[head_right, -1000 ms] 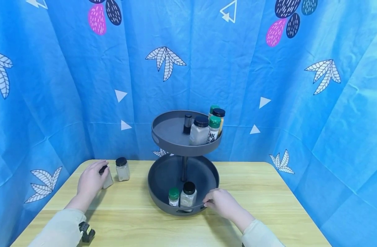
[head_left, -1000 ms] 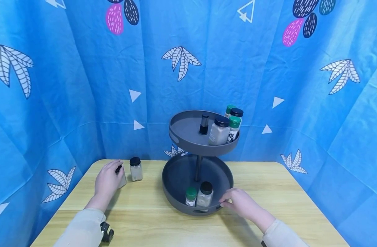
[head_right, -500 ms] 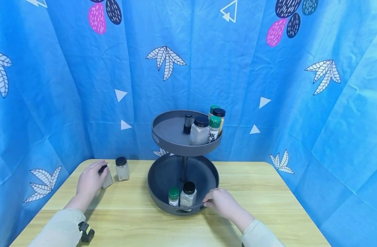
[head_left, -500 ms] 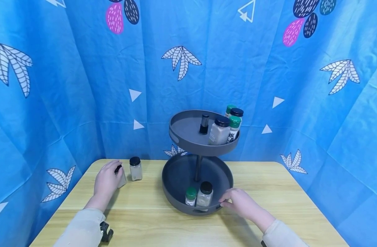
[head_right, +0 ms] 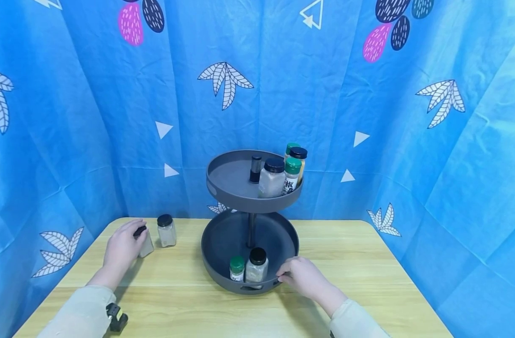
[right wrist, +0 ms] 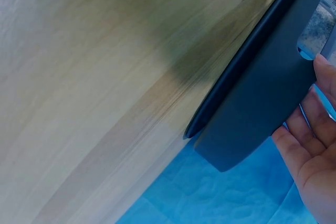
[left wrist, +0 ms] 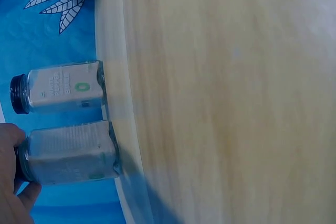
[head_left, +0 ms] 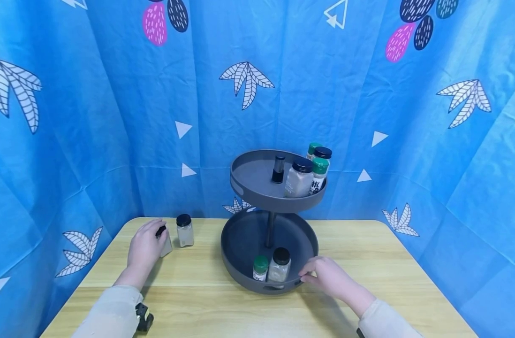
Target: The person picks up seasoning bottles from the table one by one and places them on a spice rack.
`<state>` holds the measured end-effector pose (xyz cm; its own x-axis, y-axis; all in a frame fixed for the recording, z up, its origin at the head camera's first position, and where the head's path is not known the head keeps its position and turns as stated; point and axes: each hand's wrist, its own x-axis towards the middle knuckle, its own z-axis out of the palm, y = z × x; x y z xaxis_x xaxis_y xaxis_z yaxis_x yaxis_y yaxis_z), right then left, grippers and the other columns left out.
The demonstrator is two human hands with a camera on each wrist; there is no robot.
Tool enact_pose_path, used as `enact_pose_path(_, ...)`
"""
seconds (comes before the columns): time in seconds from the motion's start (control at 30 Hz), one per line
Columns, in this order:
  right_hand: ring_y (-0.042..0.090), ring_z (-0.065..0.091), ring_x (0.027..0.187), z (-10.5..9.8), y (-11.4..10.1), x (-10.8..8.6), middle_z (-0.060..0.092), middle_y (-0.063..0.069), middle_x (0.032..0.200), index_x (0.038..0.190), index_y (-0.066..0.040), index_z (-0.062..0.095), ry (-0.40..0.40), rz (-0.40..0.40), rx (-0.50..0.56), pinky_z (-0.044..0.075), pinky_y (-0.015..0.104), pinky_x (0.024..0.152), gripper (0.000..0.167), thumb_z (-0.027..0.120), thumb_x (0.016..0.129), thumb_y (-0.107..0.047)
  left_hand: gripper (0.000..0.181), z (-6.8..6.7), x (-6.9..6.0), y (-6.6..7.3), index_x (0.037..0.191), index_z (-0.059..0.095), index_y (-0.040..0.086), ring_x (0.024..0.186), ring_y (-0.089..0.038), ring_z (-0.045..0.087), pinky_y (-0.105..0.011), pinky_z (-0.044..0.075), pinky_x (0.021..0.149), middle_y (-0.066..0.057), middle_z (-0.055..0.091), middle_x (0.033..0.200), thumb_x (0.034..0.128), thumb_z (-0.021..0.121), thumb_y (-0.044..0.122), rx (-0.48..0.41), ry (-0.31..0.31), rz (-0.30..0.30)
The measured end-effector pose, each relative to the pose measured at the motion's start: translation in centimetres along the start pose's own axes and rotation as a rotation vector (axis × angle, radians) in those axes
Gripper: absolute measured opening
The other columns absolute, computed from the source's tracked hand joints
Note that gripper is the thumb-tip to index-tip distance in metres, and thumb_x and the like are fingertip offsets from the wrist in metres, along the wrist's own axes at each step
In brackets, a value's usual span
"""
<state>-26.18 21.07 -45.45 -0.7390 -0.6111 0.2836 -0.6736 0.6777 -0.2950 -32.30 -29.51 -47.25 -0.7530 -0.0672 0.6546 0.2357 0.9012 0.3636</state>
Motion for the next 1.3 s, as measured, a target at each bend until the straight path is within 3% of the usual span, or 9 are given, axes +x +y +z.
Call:
enact_pose_path(0.27,0.011,0.068,0.085,-0.1,0.1,0.0,0.074,-0.005,0.09,0.092,-0.011,0.08,0.0,-0.002,-0.004,0.059,0.034,0.08,0.008,0.078,0.085,-0.009,0.029,-0.2,0.1,0.3,0.116,0.069,-0.007,0.117,-0.047,0.058,-0.062,0.046,0.1,-0.027,0.064,0.124,0.0911,0.069,0.007,-0.006,-0.01,-0.004)
enact_pose_path(0.87,0.011,0.068,0.085,0.2,0.4,-0.2,0.074,-0.007,0.09,0.091,-0.012,0.08,0.018,-0.013,-0.032,0.059,0.034,0.079,0.007,0.079,0.084,-0.011,0.027,-1.1,0.1,0.7,0.112,0.07,-0.008,0.106,-0.047,0.062,-0.06,0.051,0.091,-0.027,0.068,0.114,0.087,0.071,0.002,-0.002,-0.019,0.067)
enact_pose_path(1.3,0.011,0.068,0.086,0.1,0.2,0.0,0.073,-0.008,0.09,0.091,-0.014,0.08,0.006,-0.002,-0.03,0.059,0.035,0.08,0.006,0.078,0.085,-0.012,0.029,-2.0,-0.8,1.6,0.114,0.071,-0.006,0.107,-0.047,0.063,-0.061,0.052,0.09,-0.026,0.067,0.118,0.0872,0.072,0.005,-0.015,-0.076,0.027)
